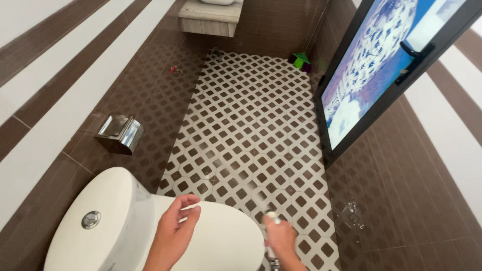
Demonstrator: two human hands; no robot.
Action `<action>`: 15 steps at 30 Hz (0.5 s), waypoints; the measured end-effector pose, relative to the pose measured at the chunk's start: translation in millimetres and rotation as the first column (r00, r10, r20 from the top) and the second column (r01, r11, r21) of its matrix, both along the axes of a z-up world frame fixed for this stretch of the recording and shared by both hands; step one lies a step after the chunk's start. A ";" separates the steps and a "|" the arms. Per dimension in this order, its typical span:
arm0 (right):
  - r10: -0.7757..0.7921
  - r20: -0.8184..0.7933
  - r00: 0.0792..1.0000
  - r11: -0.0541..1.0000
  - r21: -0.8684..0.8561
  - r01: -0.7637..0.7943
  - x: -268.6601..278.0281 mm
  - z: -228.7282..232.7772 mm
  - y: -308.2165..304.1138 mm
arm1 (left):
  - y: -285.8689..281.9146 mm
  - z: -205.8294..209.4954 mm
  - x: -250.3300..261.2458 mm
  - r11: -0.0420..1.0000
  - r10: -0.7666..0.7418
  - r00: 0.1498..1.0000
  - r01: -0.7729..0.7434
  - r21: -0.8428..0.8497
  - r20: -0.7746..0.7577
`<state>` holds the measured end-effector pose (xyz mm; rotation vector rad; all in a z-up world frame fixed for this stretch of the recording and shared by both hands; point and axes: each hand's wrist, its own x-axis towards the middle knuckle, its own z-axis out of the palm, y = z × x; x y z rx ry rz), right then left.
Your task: The person removes the toilet tank lid to manipulate the internal flush mechanism before using a brush and a handheld sprayer to clean the toilet and surrounding floor.
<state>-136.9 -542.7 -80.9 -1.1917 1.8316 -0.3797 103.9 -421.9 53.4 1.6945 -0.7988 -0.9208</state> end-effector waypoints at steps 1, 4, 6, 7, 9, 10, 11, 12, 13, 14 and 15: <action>-0.024 -0.053 0.998 1.000 -0.017 0.023 -11.7 -0.3 -1.2 | -1.0 2.3 0.7 1.000 0.001 1.000 -0.001 -0.002 0.007; -0.224 -0.072 0.972 0.975 -0.018 0.224 -37.4 4.8 -5.2 | -8.8 6.4 0.8 0.998 -0.021 1.000 0.021 -0.054 0.005; -0.257 -0.012 0.966 0.966 -0.014 0.256 -47.1 5.8 -3.7 | -13.4 8.5 -0.4 0.998 -0.033 0.999 0.034 -0.045 0.008; -0.272 0.019 0.962 0.962 -0.012 0.272 -50.5 5.5 -2.6 | -16.4 10.2 0.1 0.998 -0.039 0.999 0.040 -0.042 0.010; -0.245 0.096 0.965 0.968 -0.035 0.250 -56.5 1.3 0.6 | -22.3 13.5 -1.6 0.997 -0.059 0.998 0.060 -0.055 0.015; -0.229 0.135 0.964 0.970 -0.047 0.237 -59.7 -2.1 1.0 | -25.2 15.2 -2.3 0.996 -0.067 0.998 0.068 -0.061 0.019; -0.252 0.125 0.960 0.964 -0.060 0.261 -64.2 -5.2 0.2 | -26.6 16.8 -2.0 0.995 -0.070 0.997 0.072 -0.065 0.024; -0.275 0.116 0.955 0.956 -0.074 0.284 -70.8 -7.0 -2.6 | -28.2 18.3 -1.5 0.995 -0.074 0.997 0.076 -0.070 0.029; -0.297 0.107 0.949 0.948 -0.088 0.307 -79.0 -7.6 -5.5 | -30.5 20.0 -1.1 0.994 -0.077 0.996 0.079 -0.075 0.035; -0.287 0.028 0.957 0.952 -0.105 0.288 -89.2 -6.1 -8.3 | -32.6 21.4 -0.5 0.993 -0.073 0.997 0.076 -0.089 0.041; -0.277 -0.053 0.959 0.956 -0.120 0.269 -99.4 -2.8 -11.2 | -33.7 22.0 0.1 0.992 -0.070 0.997 0.074 -0.103 0.046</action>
